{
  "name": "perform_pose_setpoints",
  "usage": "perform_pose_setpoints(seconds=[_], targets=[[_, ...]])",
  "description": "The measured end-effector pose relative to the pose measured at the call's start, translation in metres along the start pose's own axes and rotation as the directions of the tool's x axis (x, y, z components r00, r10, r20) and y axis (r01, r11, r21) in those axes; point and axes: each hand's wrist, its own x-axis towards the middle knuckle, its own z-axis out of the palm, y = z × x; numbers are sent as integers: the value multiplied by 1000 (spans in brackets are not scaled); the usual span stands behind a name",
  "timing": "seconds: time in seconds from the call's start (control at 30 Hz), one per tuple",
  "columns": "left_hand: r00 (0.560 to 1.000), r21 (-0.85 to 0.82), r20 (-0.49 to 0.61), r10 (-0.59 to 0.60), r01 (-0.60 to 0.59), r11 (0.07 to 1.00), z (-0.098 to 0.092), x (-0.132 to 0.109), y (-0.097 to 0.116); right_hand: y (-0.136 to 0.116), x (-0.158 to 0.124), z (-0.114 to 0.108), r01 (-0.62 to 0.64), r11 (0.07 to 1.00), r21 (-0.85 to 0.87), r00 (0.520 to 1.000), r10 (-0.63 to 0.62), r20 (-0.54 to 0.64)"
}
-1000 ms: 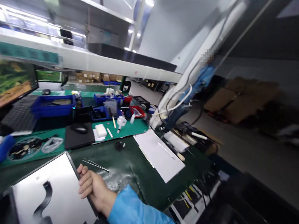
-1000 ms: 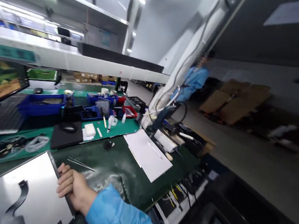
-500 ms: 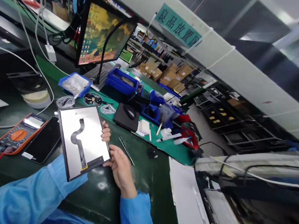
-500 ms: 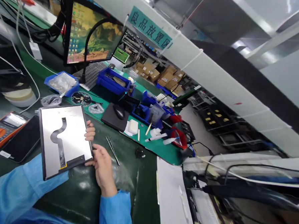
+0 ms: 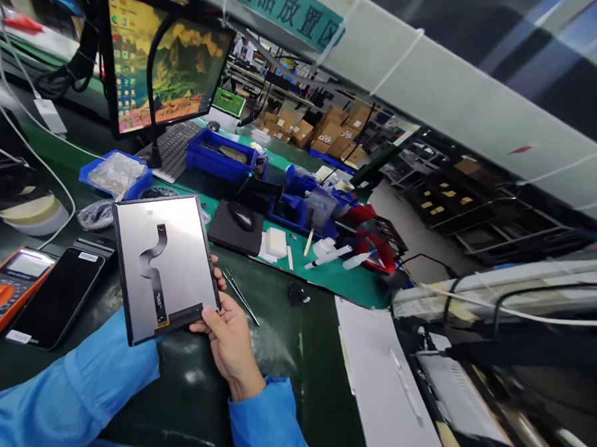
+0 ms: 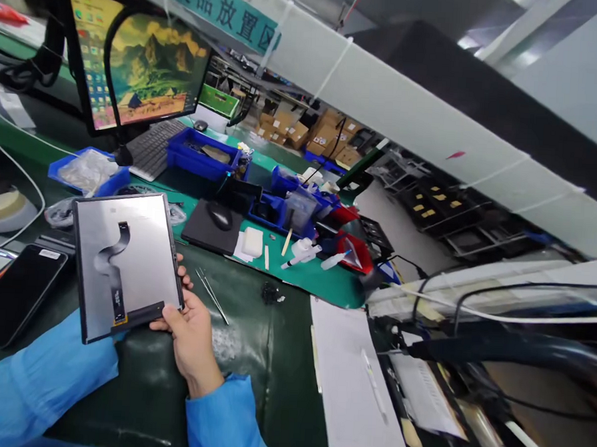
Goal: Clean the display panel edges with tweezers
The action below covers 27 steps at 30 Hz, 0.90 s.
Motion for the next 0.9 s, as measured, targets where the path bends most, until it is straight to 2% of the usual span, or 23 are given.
perform_pose_setpoints(seconds=[0.17,0.3,0.4,0.53,0.67,0.77,0.9], targets=[[999,-82,-23,42,-44,996,12,3,12,0,2,-5,-18,1000,-4,999,18,45],[999,-111,-40,11,-15,994,8,5,8,-6,4,-8,-22,999,25,1000,21,20],[999,-133,29,21,-17,991,1,5,4,-8,5,-11,-21,999,29,1000,21,-19],[979,-162,200,39,-6,987,-6,8,0,-7,8,-14,-25,999,-46,998,22,-51],[944,-171,329,-32,93,981,-8,11,0,-5,10,-14,-34,996,-88,993,24,-112],[933,-164,339,-124,189,968,-10,12,-1,-4,11,-12,-29,991,-129,987,8,-163],[941,-142,296,-165,214,966,-10,13,-4,-3,10,-9,-32,986,-161,985,4,-171]])
